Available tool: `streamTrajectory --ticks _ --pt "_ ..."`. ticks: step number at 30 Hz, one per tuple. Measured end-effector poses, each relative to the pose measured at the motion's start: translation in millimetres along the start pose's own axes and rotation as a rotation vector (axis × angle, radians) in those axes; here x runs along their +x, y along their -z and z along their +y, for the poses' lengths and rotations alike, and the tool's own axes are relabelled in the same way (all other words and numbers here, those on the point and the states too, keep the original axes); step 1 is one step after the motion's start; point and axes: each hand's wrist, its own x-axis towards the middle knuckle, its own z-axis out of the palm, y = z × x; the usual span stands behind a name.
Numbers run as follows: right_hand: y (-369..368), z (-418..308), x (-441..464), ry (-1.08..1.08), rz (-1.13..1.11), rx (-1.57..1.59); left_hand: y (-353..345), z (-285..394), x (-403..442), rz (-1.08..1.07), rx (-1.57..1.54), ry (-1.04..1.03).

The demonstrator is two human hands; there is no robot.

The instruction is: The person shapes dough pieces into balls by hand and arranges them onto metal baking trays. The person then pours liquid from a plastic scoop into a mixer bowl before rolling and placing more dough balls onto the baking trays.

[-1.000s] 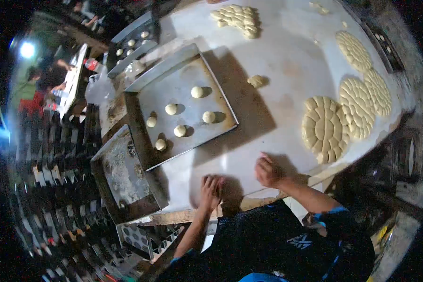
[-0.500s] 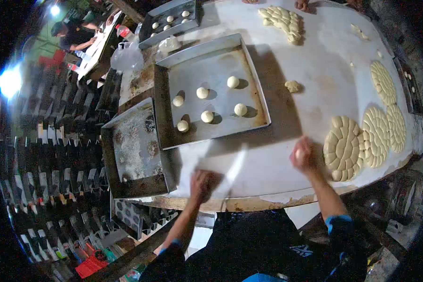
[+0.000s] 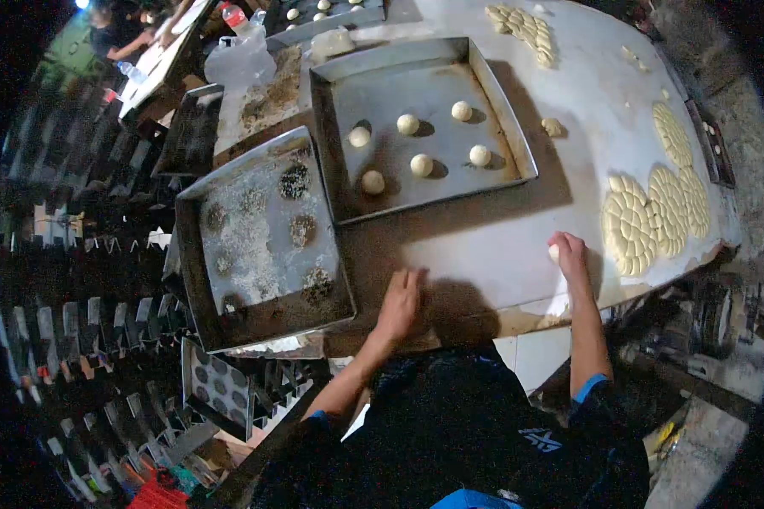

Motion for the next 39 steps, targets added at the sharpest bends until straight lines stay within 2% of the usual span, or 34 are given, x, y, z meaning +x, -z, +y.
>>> streamTrajectory --ticks 1,3,4,5,6,7,9,11,13,14,16,17,19,20,22,24,26,27,28,29,30,33,35,36,38,39 --pt "0.1 -15.8 -7.1 -0.310 -0.119 0.380 15.0 10.4 3.9 0.220 0.072 -0.142" --pt "-46.4 -61.0 -41.0 -0.030 -0.128 0.423 30.3 5.2 23.6 0.184 0.023 -0.086" --pt "-69.3 -79.6 -56.2 0.139 -0.058 0.285 20.3 -8.3 25.7 0.171 0.224 -0.076" --pt "-85.4 -115.7 -74.1 0.386 0.050 -0.002 15.1 -19.4 35.1 0.055 0.336 -0.054" --pt "-98.4 -139.2 -87.4 0.503 0.083 -0.134 -9.8 -57.7 29.7 0.020 0.805 -0.320" --pt "-116.6 -137.3 -90.8 0.674 0.158 -0.185 -8.1 -50.3 30.0 0.002 0.804 -0.284" --pt "-138.3 -111.8 -93.0 0.643 0.080 -0.252 12.0 -24.7 20.3 -0.023 0.800 -0.264" --pt "-144.5 -100.0 -96.2 0.632 0.034 -0.310 35.3 -1.6 2.8 0.179 0.430 -0.068" --pt "-145.7 -97.7 -94.6 0.536 0.183 -0.263 75.6 10.4 -20.3 0.201 0.026 -0.115" --pt "-149.5 -90.5 -89.5 0.543 0.177 -0.260 95.3 11.8 -33.6 0.258 0.005 -0.138" --pt "-162.2 -70.6 -71.7 0.640 0.023 -0.232 111.6 -14.5 -58.2 0.406 0.037 -0.066" --pt "-168.8 -61.8 -70.6 0.810 0.108 -0.380 119.8 -26.2 -68.2 0.470 -0.018 0.004" --pt "-153.2 -49.8 -70.2 0.970 0.032 -0.484 132.9 -59.8 -88.2 0.597 0.277 0.102" --pt "-143.9 -50.6 -63.9 0.965 0.022 -0.459 134.8 -94.3 -101.3 0.604 0.229 0.124" --pt "-135.1 -75.4 -33.9 0.852 0.059 -0.507 149.1 -87.1 -108.1 0.676 0.214 0.261" --pt "-169.5 -82.4 -6.5 0.760 0.238 -0.443 147.0 -95.5 -111.9 0.723 0.257 0.272" --pt "-190.7 -90.7 -9.8 0.750 0.246 -0.551 142.6 -87.4 -105.3 0.788 0.304 0.252" --pt "-191.0 -105.2 -28.1 0.774 0.148 -0.443 142.2 -80.8 -101.7 0.791 0.276 0.301" --pt "-181.1 -112.6 -50.7 0.750 0.145 -0.645 143.5 -75.5 -100.0 0.793 0.250 0.345" --pt "-187.2 -63.5 -47.5 0.947 0.100 -0.481 141.3 -79.9 -98.4 0.851 0.180 0.323" --pt "-166.2 -55.6 -50.8 0.848 -0.059 -0.420 145.6 -67.3 -95.6 0.825 0.130 0.443" --pt "-136.1 -50.7 -11.0 0.887 -0.038 -0.433 138.8 -77.2 -96.4 0.878 0.295 0.362" --pt "-152.0 -66.3 17.7 0.794 0.295 -0.559 139.3 -68.5 -94.6 0.869 0.191 0.378" --pt "-158.3 -76.6 16.4 0.794 0.287 -0.558 138.0 -68.0 -94.6 0.868 0.192 0.386" --pt "-175.9 -98.7 -0.6 0.601 0.271 -0.575 137.8 -76.1 -96.6 0.863 0.310 0.329" --pt "-179.0 -101.2 -13.7 0.627 0.145 -0.332 136.5 -80.2 -97.8 0.890 0.300 0.305"
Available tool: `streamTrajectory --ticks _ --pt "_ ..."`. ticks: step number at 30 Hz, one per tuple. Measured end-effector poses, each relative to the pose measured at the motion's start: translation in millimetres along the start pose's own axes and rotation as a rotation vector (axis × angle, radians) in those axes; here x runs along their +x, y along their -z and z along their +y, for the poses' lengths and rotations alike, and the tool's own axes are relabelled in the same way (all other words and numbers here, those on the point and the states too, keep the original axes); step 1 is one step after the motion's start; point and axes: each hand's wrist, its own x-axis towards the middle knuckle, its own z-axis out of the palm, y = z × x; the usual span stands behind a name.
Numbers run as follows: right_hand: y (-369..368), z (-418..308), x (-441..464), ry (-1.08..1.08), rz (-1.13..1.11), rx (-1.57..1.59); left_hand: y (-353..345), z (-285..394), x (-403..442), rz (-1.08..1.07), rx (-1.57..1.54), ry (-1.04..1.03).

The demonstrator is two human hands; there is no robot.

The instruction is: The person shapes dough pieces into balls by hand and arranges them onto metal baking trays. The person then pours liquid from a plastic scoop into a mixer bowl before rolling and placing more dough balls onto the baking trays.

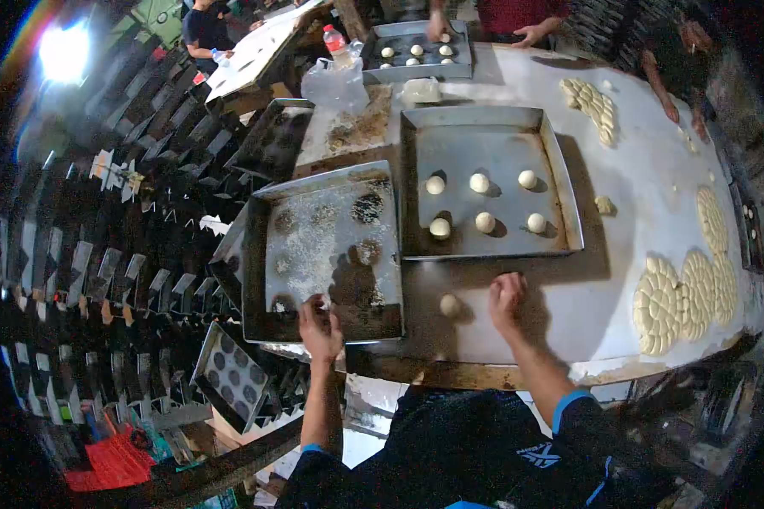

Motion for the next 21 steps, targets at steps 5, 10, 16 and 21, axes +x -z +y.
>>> streamTrajectory --ticks 5,10,16,21 --pt "24.9 72.0 -49.0 0.284 -0.366 0.194 1.7 26.3 -0.9 0.011 -0.043 -0.092" --pt "98.6 25.1 -3.2 -0.043 -0.545 0.424 -27.2 116.2 -30.1 -0.009 -0.299 -0.047" --pt "75.3 50.3 -35.0 0.121 -0.333 0.289 -99.1 167.4 -69.0 -0.388 -0.398 -0.205" --pt "117.4 72.2 -50.1 -0.032 -0.309 0.167 -166.1 217.2 -71.6 -0.707 -0.269 -0.365"
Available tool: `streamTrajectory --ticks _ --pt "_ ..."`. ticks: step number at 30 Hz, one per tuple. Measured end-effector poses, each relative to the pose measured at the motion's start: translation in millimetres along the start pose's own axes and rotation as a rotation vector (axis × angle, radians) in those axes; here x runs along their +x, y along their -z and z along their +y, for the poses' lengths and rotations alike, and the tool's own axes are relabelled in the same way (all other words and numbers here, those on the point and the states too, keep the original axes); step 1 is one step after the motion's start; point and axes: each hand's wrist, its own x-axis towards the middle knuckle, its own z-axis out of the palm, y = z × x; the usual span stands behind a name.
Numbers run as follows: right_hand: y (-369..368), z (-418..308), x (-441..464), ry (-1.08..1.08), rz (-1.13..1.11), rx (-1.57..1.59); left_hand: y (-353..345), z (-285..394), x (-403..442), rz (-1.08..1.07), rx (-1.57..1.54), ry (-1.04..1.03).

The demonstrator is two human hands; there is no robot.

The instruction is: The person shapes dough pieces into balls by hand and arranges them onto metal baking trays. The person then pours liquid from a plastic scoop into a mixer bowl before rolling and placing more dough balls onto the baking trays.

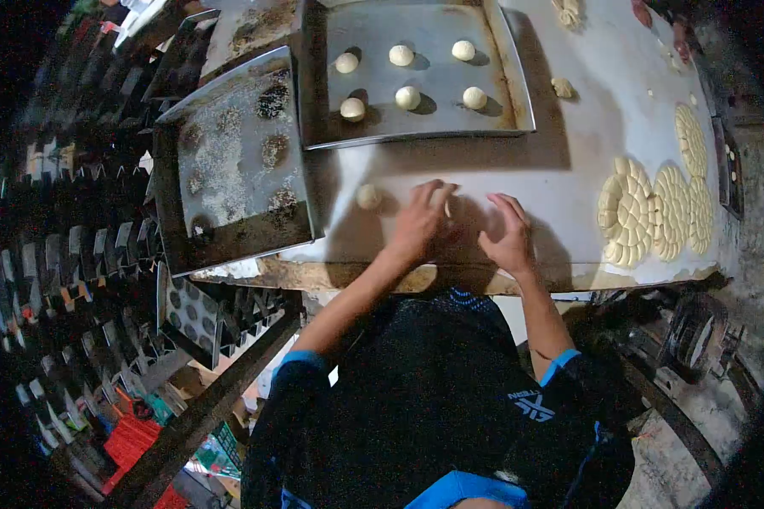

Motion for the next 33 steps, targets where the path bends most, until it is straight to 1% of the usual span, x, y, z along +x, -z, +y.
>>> streamTrajectory --ticks 1,2,3,4,5,6,7,8,9,10,11,12,13,14,15,16,17,18,19,20,21,22,24,25,26,28,29,30,32,33 --pt "0.4 0.3 -2.2 -0.025 0.018 0.061 -27.6 -25.4 6.6 -0.042 0.406 -0.342" --pt "-3.4 -4.4 -2.3 -0.047 0.029 0.125 -34.6 -23.5 9.6 -0.031 0.410 -0.330" --pt "-6.6 -17.4 -0.1 -0.026 0.016 0.129 -37.7 -21.3 13.2 -0.045 0.178 -0.191" --pt "-6.5 -32.6 1.9 -0.056 0.041 0.183 -35.0 -25.4 12.2 -0.054 -0.055 -0.053" --pt "-7.4 -46.9 8.4 -0.090 0.066 0.235 -7.3 -13.7 11.5 -0.071 -0.349 0.109" --pt "-13.7 -61.8 19.2 -0.074 0.052 0.237 20.5 -0.3 9.9 -0.085 -0.647 0.266" --pt "-23.7 -81.1 26.9 -0.035 0.074 0.298 19.1 -9.4 1.2 0.090 -0.870 0.222" --pt "-34.3 -100.4 32.8 0.002 0.096 0.359 21.5 -23.0 -4.6 0.063 -1.083 0.267" --pt "-46.1 -116.8 45.0 0.051 0.050 0.407 47.0 -23.7 -10.7 0.092 -1.211 0.279" --pt "-59.6 -138.5 58.6 0.153 0.075 0.289 76.1 -27.3 -18.7 0.125 -1.339 0.286" --pt "-69.2 -160.9 72.9 0.199 0.042 0.305 86.3 -45.4 -28.8 0.277 -1.168 0.226" --pt "-80.5 -182.3 87.5 0.249 0.009 0.323 114.0 -54.5 -38.2 0.416 -0.969 0.184" --pt "-96.2 -200.7 100.7 0.266 -0.001 0.398 144.4 -61.2 -55.5 0.517 -0.727 0.243" --pt "-111.8 -219.4 114.0 0.281 -0.012 0.474 165.8 -76.4 -72.7 0.572 -0.726 0.285" --pt "-119.5 -244.6 130.5 0.321 0.016 0.418 178.8 -98.3 -91.1 0.654 -0.605 0.300" --pt "-140.2 -254.1 148.9 0.411 0.052 0.385 199.9 -107.0 -111.8 0.662 -0.736 0.456" --pt "-158.2 -260.8 168.0 0.428 -0.087 0.360 214.4 -119.8 -126.1 0.812 -0.559 0.406" --pt "-176.4 -265.3 186.4 0.440 -0.225 0.332 221.8 -138.3 -144.8 0.875 -0.606 0.424" --pt "-201.5 -261.8 203.5 0.450 -0.338 0.243 236.4 -141.4 -158.3 0.958 -0.578 0.504" --pt "-225.5 -260.2 220.4 0.461 -0.445 0.151 247.2 -149.3 -165.0 1.045 -0.554 0.460" --pt "-241.3 -268.3 234.1 0.564 -0.377 0.131 255.8 -161.0 -175.8 1.049 -0.431 0.491" --pt "-261.4 -268.7 244.8 0.569 -0.379 0.124 261.5 -173.0 -187.5 1.051 -0.309 0.523" --pt "-299.3 -258.2 261.5 0.441 -0.480 0.052 266.7 -190.3 -202.1 1.040 -0.186 0.591" --pt "-305.1 -249.5 271.8 0.735 -0.412 -0.150 268.1 -191.6 -203.1 1.057 -0.209 0.624" --pt "-302.9 -252.0 276.5 0.727 -0.403 -0.158 265.6 -199.1 -204.5 1.086 -0.194 0.590" --pt "-282.8 -260.7 276.9 0.558 -0.540 -0.026 264.4 -203.2 -210.8 0.957 -0.057 0.612" --pt "-268.8 -260.2 277.9 0.532 -0.514 -0.043 258.2 -210.1 -211.6 0.988 -0.041 0.583" --pt "-250.7 -257.5 279.0 0.283 -0.575 0.358 251.1 -217.0 -210.4 1.019 -0.036 0.546" --pt "-208.2 -246.1 283.6 -0.203 -0.580 1.163 251.7 -221.1 -213.2 0.837 0.192 0.462" --pt "-183.4 -233.8 285.3 -0.301 -0.575 1.408 242.4 -221.6 -206.2 0.928 0.036 0.546"
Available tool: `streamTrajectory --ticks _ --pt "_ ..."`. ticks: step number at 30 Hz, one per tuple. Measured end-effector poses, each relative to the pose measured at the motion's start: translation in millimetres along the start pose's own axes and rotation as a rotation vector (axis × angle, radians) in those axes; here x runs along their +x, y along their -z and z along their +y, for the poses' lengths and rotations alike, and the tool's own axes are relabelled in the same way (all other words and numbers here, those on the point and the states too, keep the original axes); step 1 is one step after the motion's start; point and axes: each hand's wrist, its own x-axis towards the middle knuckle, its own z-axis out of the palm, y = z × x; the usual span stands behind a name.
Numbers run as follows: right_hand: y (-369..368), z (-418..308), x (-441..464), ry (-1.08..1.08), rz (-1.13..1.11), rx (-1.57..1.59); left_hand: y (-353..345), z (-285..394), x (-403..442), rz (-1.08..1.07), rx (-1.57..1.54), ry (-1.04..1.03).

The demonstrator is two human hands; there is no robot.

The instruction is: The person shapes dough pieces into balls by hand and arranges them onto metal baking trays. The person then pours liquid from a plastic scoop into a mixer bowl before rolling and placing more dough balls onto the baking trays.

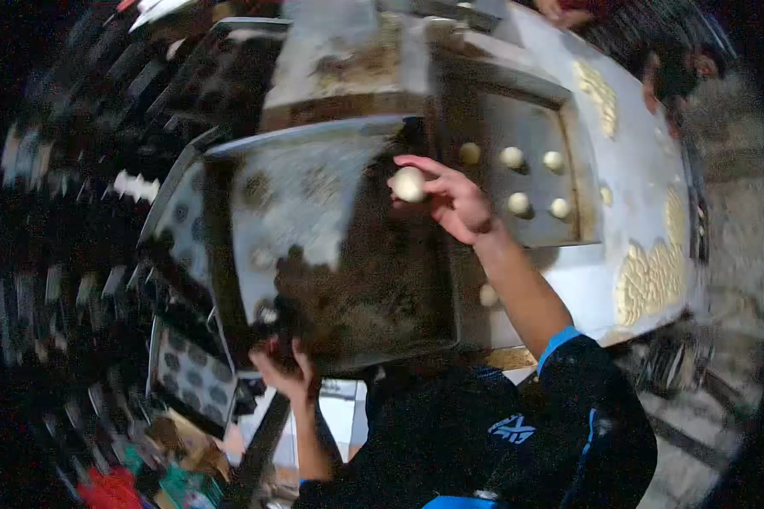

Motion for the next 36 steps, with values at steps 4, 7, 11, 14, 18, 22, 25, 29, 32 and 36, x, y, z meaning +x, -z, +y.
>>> streamTrajectory --ticks 4,7,11,14,18,22,25,29,32,36 --pt "68.9 -53.7 -16.1 0.168 0.234 -0.297 -2.8 -8.4 -6.2 0.016 0.310 -0.056" --pt "138.0 -71.2 21.3 0.210 0.462 -0.788 -0.7 -9.3 -2.1 -0.023 0.456 -0.091" --pt "172.9 -84.9 81.0 0.326 0.551 -1.314 10.0 -37.6 -18.8 -0.004 0.404 -0.296" --pt "210.9 -75.4 108.9 0.383 0.454 -1.794 11.4 -36.3 -25.3 -0.038 0.460 -0.107" --pt "211.2 -64.5 91.4 0.408 0.494 -1.891 14.1 -41.6 -31.5 -0.075 0.347 0.062" --pt "108.8 -72.1 -31.3 0.676 0.705 -1.524 9.5 -27.0 -17.6 -0.053 0.428 -0.133" --pt "69.9 -13.3 -140.7 0.518 0.475 -1.431 12.0 -26.2 -8.1 -0.106 0.465 -0.181" --pt "57.9 91.0 -202.4 0.109 0.666 -1.577 -16.6 -10.5 15.8 -0.098 -0.335 0.294" --pt "72.9 136.8 -210.6 0.392 0.637 -1.608 -34.0 14.3 25.4 -0.271 -0.013 -0.054" --pt "70.8 130.0 -258.6 0.536 0.664 -1.669 -49.9 -11.1 37.6 -0.240 0.314 -0.197"
